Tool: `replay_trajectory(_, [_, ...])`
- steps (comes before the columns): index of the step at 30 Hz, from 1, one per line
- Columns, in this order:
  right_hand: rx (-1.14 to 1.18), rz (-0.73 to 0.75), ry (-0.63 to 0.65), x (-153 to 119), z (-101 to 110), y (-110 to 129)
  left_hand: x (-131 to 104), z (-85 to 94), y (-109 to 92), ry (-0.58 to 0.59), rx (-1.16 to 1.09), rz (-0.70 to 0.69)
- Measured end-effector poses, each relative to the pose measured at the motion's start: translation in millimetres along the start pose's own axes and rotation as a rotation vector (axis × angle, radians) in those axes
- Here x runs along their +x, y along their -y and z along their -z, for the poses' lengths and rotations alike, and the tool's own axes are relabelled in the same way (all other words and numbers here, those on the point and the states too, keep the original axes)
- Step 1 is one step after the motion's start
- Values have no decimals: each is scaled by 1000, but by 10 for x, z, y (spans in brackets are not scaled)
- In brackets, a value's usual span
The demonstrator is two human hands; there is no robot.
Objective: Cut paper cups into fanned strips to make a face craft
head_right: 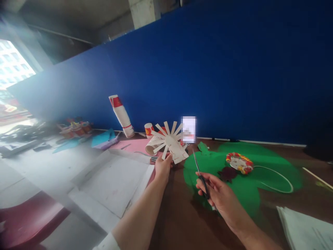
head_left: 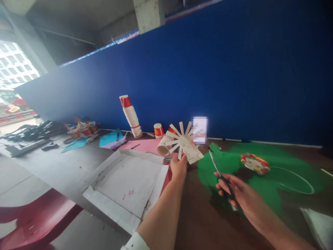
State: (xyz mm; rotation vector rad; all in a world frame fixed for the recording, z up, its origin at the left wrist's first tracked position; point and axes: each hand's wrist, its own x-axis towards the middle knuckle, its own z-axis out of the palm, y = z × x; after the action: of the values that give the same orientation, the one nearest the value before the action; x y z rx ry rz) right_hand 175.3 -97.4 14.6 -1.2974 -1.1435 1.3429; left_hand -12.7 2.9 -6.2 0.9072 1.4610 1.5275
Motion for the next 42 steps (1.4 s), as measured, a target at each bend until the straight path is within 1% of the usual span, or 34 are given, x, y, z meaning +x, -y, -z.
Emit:
replay_trajectory(11, [-57,-26,11,-34,-71,58,20,26,28,-24,118,-7])
replay_trajectory(16, [-86,-45,-1,-63,-97,96,21,26,18,-33,95,14])
replay_trajectory(20, [-85,-69,9,-70,-118,107,21,41,-3,-38,83,4])
replay_trajectory(26, [-157,-67,-4,-67,-116,84,9,44,-36,-43,49,-1])
replay_trajectory(32, [-201,-57,41,-30,-49,-5,4,35,-52,-29,29,-22])
replay_trajectory(38, [-197,-63,38,-49,-63,49,-35,39,-100,12,30,-36])
replay_trajectory(42, [-187,-56,43,-27,-33,18,-74,45,-159,36,29,-29])
